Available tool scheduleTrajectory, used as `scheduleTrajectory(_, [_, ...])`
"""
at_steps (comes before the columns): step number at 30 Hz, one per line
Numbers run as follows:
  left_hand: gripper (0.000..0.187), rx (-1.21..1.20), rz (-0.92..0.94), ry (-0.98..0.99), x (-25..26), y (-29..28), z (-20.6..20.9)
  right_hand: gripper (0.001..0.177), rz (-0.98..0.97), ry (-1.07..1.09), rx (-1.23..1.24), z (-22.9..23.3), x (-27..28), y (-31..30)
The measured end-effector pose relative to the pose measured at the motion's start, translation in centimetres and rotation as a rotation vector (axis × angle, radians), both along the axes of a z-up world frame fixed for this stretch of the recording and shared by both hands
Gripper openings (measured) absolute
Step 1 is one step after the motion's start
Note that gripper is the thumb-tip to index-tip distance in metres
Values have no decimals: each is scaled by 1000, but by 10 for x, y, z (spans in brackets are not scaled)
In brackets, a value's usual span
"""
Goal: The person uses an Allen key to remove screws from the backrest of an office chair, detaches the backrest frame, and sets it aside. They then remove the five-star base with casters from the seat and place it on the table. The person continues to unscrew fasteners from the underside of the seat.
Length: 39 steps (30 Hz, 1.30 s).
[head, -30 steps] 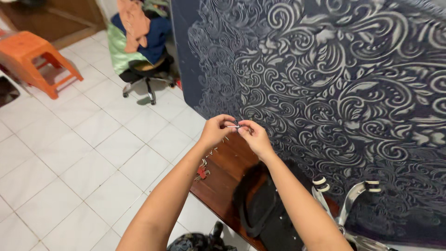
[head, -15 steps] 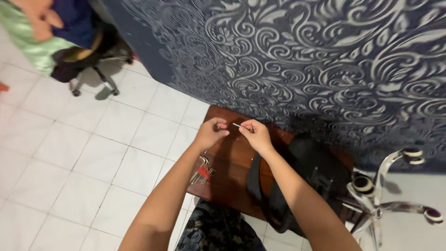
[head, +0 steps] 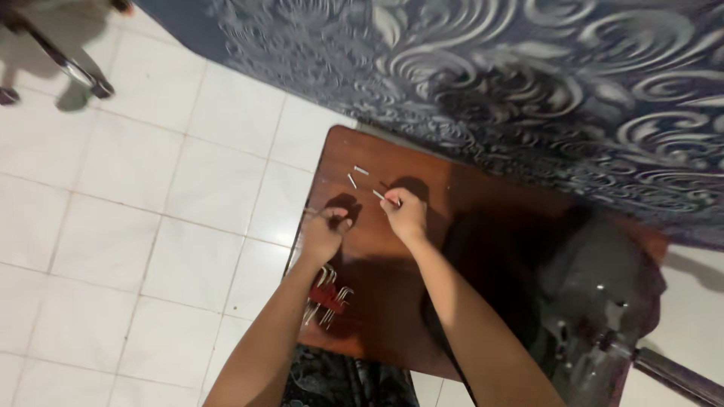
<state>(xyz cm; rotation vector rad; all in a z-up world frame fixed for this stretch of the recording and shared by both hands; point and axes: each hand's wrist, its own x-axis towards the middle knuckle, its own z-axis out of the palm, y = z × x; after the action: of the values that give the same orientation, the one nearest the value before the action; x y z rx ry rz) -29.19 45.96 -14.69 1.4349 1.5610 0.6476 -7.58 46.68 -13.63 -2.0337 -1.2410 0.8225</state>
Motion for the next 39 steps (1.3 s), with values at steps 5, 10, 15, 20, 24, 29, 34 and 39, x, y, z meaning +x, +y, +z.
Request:
scheduleTrajectory(5, [20,57,81,-112,10,-3,-44,13,85,-83,108,-51,-6,22])
scheduleTrajectory(10, [21,119,70,-80,11,1,-47,15,136,-104,49,-63,-14,43])
scheduleTrajectory(15, [22,263,51,77,-1,0,-15,42,175,-134,10,-33,-15,38])
scheduleTrajectory(20, [28,-86,92,-157,-22,4,46,37,157,-66,5,29,7,15])
scheduleTrajectory(24, [32,84,14,-104,-41,14,116,32,199,8,112,106,33,-6])
scheduleTrajectory(29, [34,25,-16,-180,-56,22,229,32,233,46,200,251,60,-34])
scheduleTrajectory(34, [34,279,-85,-137,-63,12,356,20,234,76,422,418,66,-74])
scheduleTrajectory(39, [33,525,-191,-243,-56,-24,467,20,242,-31,574,543,107,-151])
